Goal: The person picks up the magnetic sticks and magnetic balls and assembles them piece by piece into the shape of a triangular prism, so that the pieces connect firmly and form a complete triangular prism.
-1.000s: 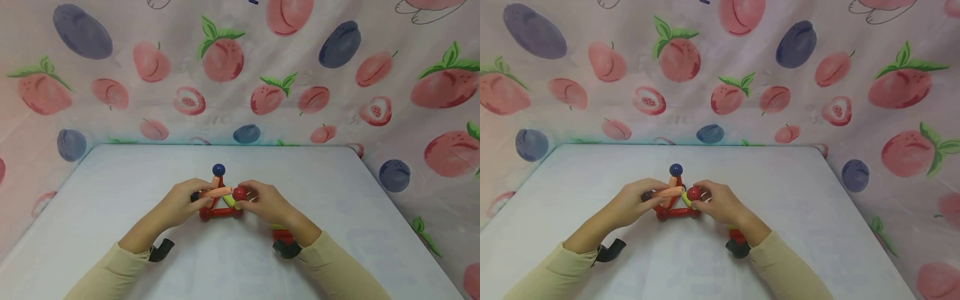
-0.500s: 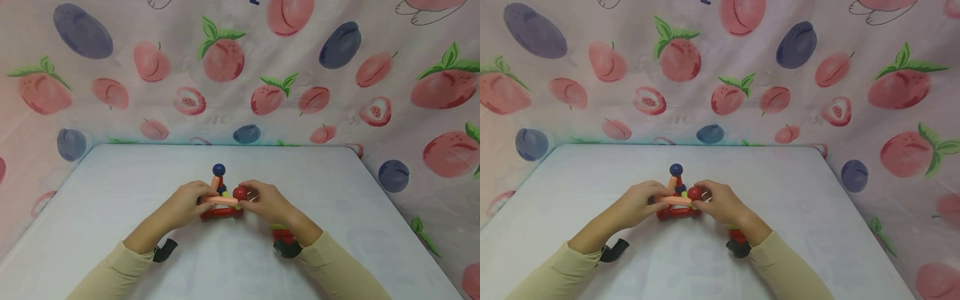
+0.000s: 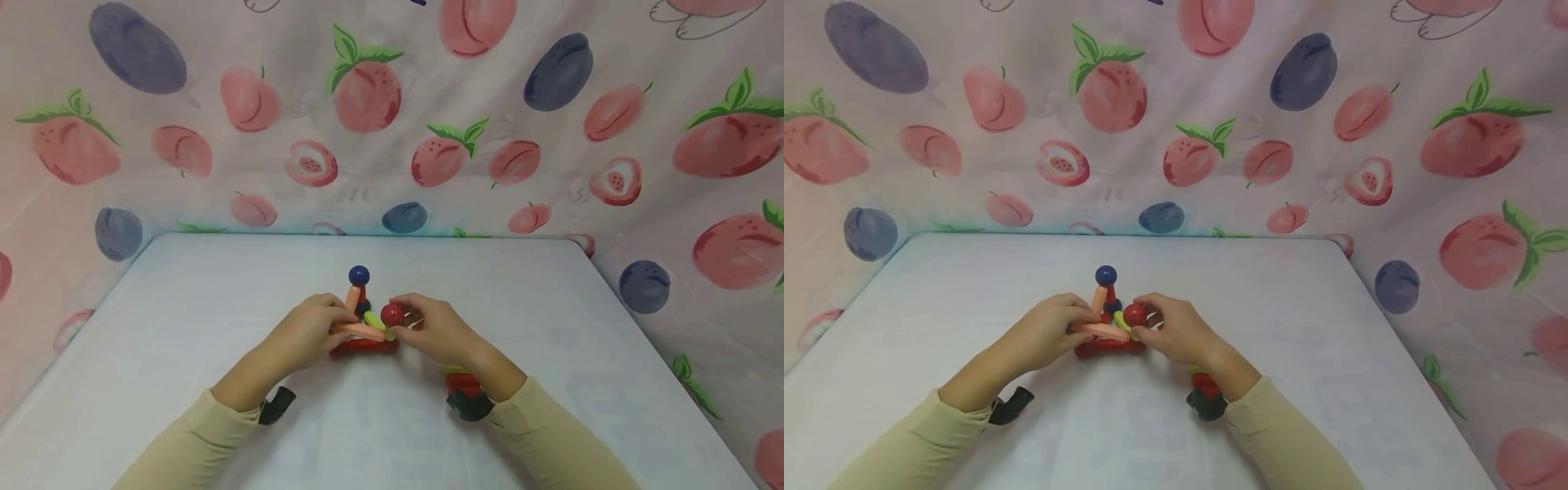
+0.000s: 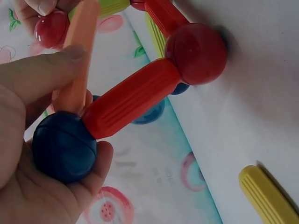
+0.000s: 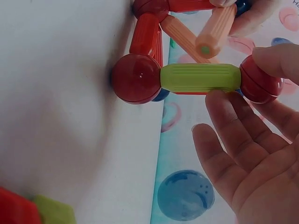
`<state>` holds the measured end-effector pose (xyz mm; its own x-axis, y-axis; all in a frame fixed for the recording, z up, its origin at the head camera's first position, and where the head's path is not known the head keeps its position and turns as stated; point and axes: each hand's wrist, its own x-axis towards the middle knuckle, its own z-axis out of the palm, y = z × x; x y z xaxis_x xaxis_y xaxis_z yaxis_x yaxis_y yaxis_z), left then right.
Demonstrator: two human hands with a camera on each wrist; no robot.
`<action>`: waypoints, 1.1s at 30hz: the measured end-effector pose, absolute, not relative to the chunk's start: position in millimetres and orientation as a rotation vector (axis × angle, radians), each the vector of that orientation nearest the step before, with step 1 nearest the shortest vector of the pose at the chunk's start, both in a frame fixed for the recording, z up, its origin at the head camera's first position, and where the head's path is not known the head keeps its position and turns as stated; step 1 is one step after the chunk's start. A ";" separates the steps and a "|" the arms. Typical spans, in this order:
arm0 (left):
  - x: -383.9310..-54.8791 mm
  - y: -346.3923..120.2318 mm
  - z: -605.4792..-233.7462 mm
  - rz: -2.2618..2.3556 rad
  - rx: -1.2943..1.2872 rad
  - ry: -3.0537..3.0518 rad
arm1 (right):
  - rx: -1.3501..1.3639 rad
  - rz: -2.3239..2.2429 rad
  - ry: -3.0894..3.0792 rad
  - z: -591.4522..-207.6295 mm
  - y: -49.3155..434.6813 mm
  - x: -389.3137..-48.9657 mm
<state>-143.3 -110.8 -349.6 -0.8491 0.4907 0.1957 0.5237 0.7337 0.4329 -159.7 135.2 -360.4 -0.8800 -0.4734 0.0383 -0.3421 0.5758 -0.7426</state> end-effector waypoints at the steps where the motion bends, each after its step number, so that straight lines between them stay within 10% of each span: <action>1: -143.3 -110.6 -349.5 -0.738 -0.845 -2.858 | -0.687 -1.192 2.639 -360.4 135.2 -159.7; 33: -133.6 -100.0 -348.1 -0.715 -0.668 -2.812 | -0.669 -1.212 2.642 -363.0 135.7 -158.5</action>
